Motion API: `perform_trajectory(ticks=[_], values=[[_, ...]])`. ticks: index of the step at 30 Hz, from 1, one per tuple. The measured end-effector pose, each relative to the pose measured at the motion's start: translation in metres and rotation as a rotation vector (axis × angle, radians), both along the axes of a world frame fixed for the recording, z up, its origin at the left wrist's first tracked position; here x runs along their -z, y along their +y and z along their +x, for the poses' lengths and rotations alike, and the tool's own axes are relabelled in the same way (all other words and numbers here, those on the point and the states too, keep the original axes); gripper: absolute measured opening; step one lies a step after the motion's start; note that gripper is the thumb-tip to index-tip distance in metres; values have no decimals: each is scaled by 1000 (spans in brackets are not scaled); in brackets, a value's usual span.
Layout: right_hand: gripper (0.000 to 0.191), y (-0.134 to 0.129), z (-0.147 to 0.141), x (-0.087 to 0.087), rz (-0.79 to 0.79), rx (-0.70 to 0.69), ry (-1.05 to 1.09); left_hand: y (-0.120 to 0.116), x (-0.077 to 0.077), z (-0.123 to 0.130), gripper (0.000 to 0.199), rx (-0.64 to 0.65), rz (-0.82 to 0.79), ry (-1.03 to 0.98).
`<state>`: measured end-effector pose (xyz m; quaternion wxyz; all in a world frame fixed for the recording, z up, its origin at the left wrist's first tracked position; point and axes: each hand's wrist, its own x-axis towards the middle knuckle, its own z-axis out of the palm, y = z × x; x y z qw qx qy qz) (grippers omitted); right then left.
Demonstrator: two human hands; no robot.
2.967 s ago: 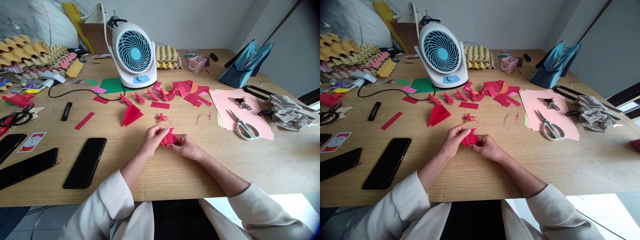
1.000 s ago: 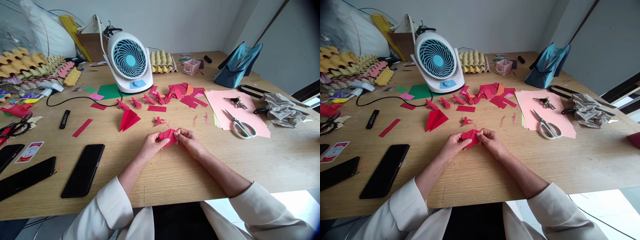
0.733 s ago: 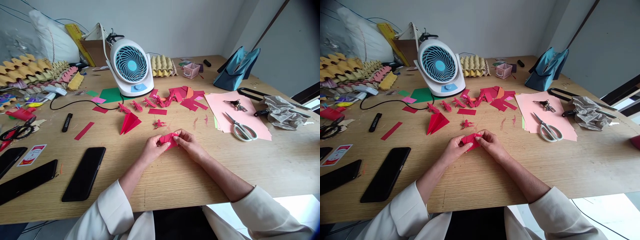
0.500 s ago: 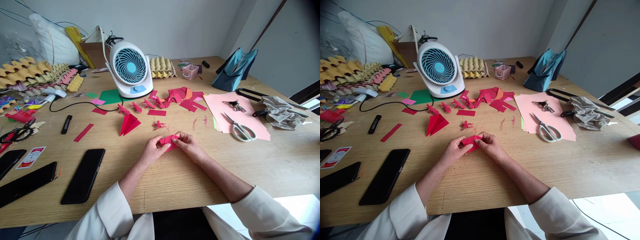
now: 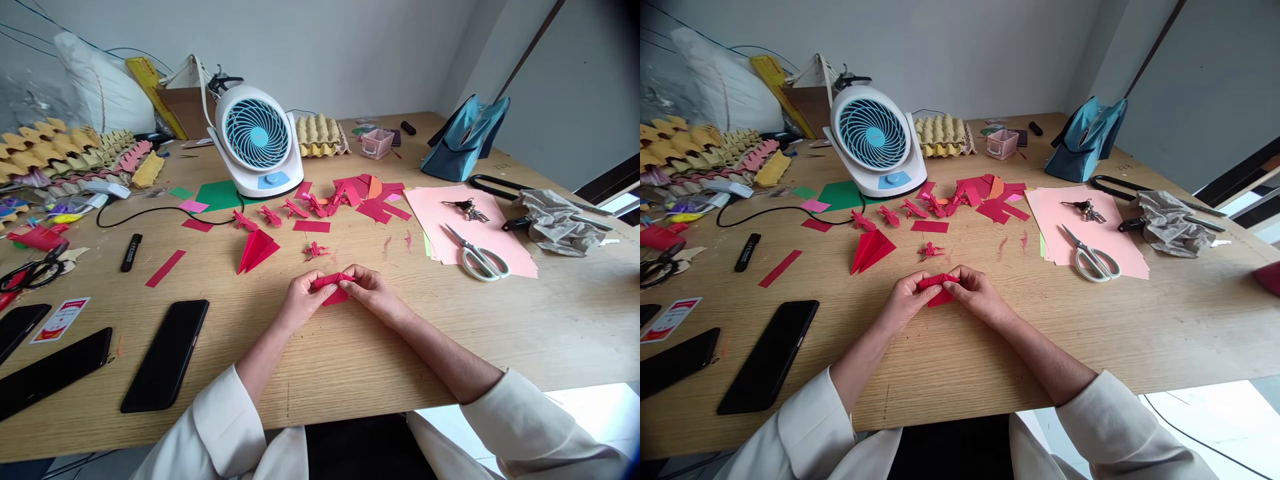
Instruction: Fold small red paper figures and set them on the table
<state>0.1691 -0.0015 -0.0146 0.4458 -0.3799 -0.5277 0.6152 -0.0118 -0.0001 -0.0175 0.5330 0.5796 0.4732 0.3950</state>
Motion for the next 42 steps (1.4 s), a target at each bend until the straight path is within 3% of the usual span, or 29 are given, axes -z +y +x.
perform_trajectory(ticks=[6, 14, 18, 27, 29, 31, 35, 38, 42], values=[[38, -2, 1, -4, 42, -7, -14, -3, -5, 0, 31, 92, -100, -36], [41, 3, 4, 2, 15, 110, -42, -2, -5, 3, 31, -5, 103, 31], [40, 4, 5, 2, 1, 149, -30, -2, -5, 2, 22, 0, 80, 85], [41, 4, 3, 2, -34, 178, -7, -2, -3, 0, 24, -50, 67, 42], [40, 5, 4, 3, -58, 222, 11, -4, -6, -1, 21, -121, 199, 107], [40, 6, 5, 3, -81, 260, 47, -5, -10, -3, 25, -160, 456, 263], [40, 6, 7, 2, -121, 268, 89, -6, -20, -7, 56, -43, 928, 611], [39, 5, 7, 0, -140, 260, 94, -6, -23, -7, 55, 51, 1036, 752], [41, 1, 4, -2, -196, 216, 115, -8, -23, -7, 39, 63, 1120, 798]])
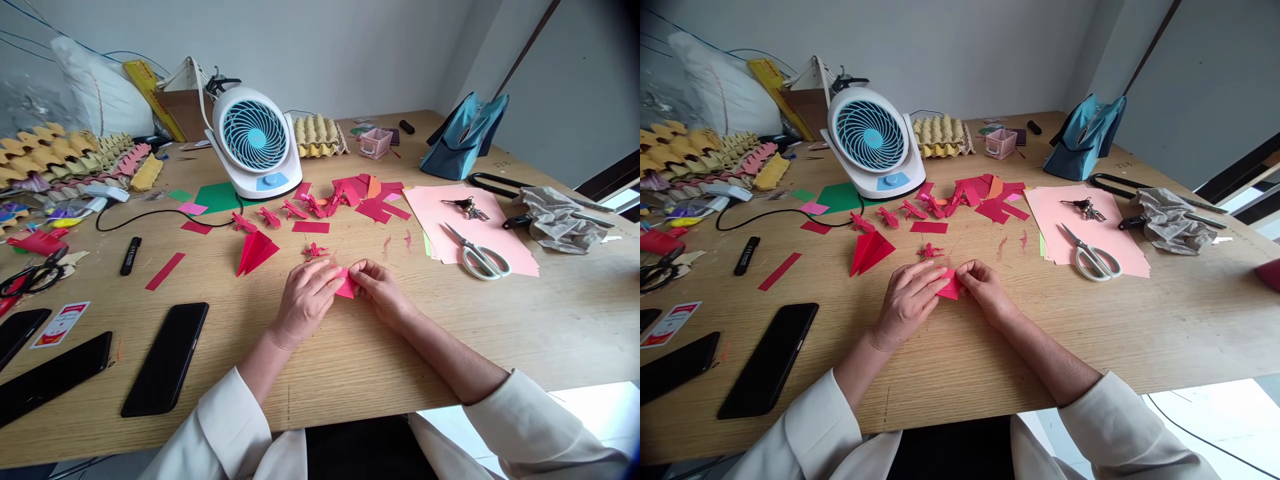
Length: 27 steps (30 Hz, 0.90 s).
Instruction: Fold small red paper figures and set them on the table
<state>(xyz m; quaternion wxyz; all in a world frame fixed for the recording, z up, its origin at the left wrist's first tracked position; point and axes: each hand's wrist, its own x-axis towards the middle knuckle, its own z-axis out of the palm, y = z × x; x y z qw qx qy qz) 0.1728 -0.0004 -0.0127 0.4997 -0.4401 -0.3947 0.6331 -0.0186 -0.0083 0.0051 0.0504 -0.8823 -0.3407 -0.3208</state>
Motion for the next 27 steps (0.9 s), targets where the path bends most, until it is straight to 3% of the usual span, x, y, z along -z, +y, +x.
perform_trajectory(ticks=[4, 9, 14, 19, 27], values=[[43, -3, -2, -3, -37, -70, 38, 0, 2, -1, 27, -6, -24, -105], [41, -5, 1, -7, 1, -133, 15, 1, 9, 0, 17, -100, -346, -375], [38, -2, 5, -9, 189, -140, -188, 3, 13, 3, 24, -205, -578, -567], [34, -1, 10, -7, 348, -125, -375, 6, 18, 5, 18, -193, -790, -695], [9, 1, 8, 8, 456, -125, -603, 4, 23, 7, 21, -156, -789, -722]])
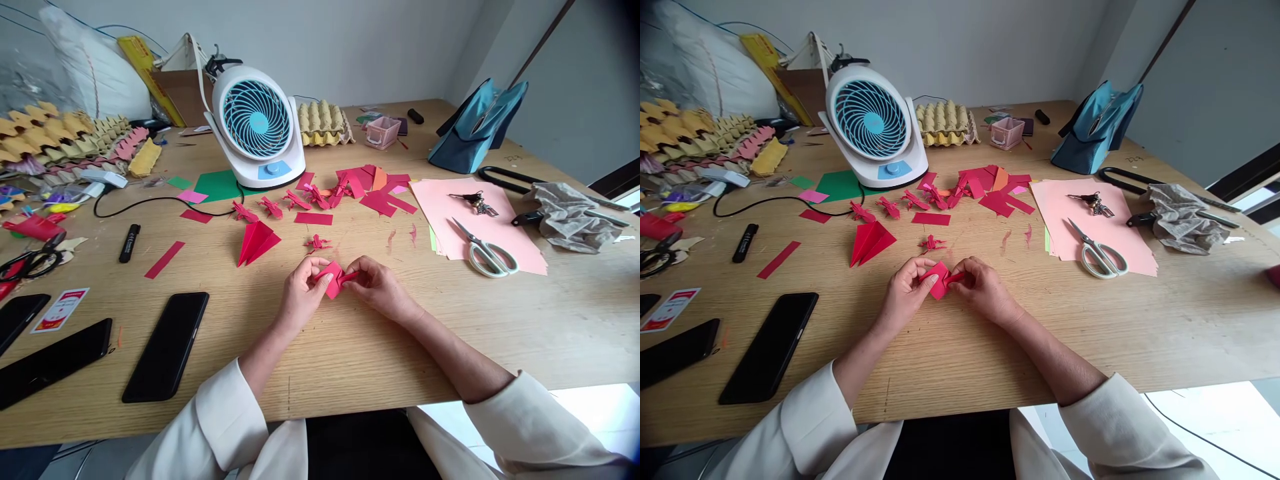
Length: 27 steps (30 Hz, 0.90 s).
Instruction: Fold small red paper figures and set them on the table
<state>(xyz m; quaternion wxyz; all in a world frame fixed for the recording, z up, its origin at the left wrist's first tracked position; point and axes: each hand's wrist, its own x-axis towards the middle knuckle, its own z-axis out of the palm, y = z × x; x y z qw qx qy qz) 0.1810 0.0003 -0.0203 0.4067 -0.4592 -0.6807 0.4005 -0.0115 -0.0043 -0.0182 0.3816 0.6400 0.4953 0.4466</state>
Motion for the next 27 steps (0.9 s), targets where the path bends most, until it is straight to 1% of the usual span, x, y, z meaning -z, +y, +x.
perform_trajectory(ticks=[4, 8, 13, 15, 17, 19, 20, 22, 24, 25, 27], values=[[3, 1, 2, -1, 78, -23, -75, -2, -4, 0, 18, 24, 54, 105], [8, 0, 7, -7, 152, -86, -176, -3, -6, 0, 15, 21, 52, 240], [12, -4, 13, -15, 145, -200, -325, -12, -6, -2, 14, 73, -11, 453], [13, -5, 14, -17, 150, -241, -388, -17, -8, -4, 12, 99, -22, 575], [15, -6, 14, -17, 168, -264, -436, -21, -12, -5, 13, 84, 56, 721], [15, -6, 14, -17, 184, -266, -463, -22, -16, -5, 17, 57, 208, 799], [15, -6, 14, -16, 190, -266, -469, -22, -17, -4, 19, 75, 281, 794], [13, -7, 14, -15, 193, -261, -471, -19, -16, -3, 21, 183, 367, 711], [12, -7, 14, -14, 197, -252, -466, -17, -12, -1, 18, 300, 362, 605], [11, -7, 14, -14, 200, -246, -464, -16, -9, 0, 16, 325, 348, 571], [10, -9, 14, -14, 210, -236, -466, -16, -2, 0, 13, 327, 335, 543]])
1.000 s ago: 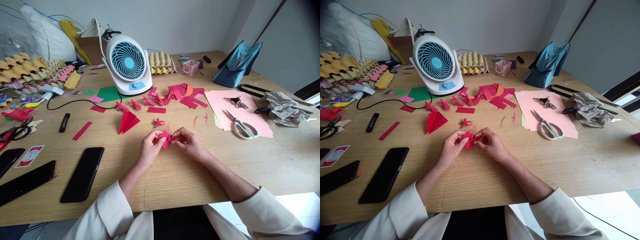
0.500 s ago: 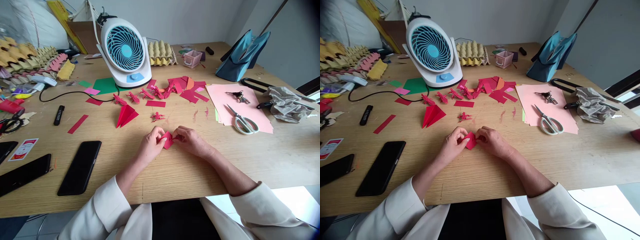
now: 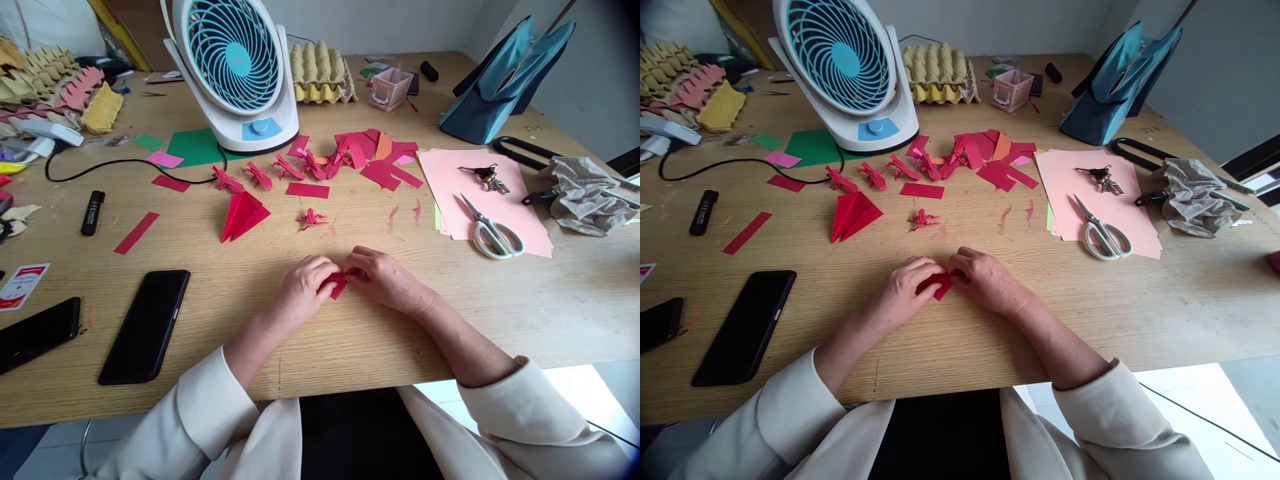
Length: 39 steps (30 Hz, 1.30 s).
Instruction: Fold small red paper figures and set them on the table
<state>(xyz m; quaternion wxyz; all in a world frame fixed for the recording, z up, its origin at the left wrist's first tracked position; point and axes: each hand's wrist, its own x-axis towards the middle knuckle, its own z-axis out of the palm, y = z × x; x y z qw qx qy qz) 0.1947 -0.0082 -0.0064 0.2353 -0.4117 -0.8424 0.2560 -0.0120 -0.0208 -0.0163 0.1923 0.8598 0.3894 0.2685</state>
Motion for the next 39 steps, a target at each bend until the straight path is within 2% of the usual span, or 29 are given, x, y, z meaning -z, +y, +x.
perform_trajectory(ticks=[6, 10, 16, 22, 26, 30, 39], values=[[11, -8, 7, 2, 99, 5, -63, -5, 10, -4, 18, 23, 101, 26], [17, -18, 15, 3, 194, -37, -87, -7, 11, -7, 23, 61, 204, 92], [26, -35, 22, 0, 357, -79, -250, -11, 11, -9, 29, 100, 330, 268], [19, -39, 18, 2, 352, 0, -218, -14, 11, -12, 34, 141, 419, 376], [23, -36, 13, 3, 326, 30, -198, -15, 6, -9, 36, 137, 406, 361], [16, -32, 8, 4, 330, 29, -214, -14, 1, -4, 32, 117, 333, 337], [22, -30, 7, 2, 363, -43, -263, -6, -1, -7, 20, 117, 201, 159]])
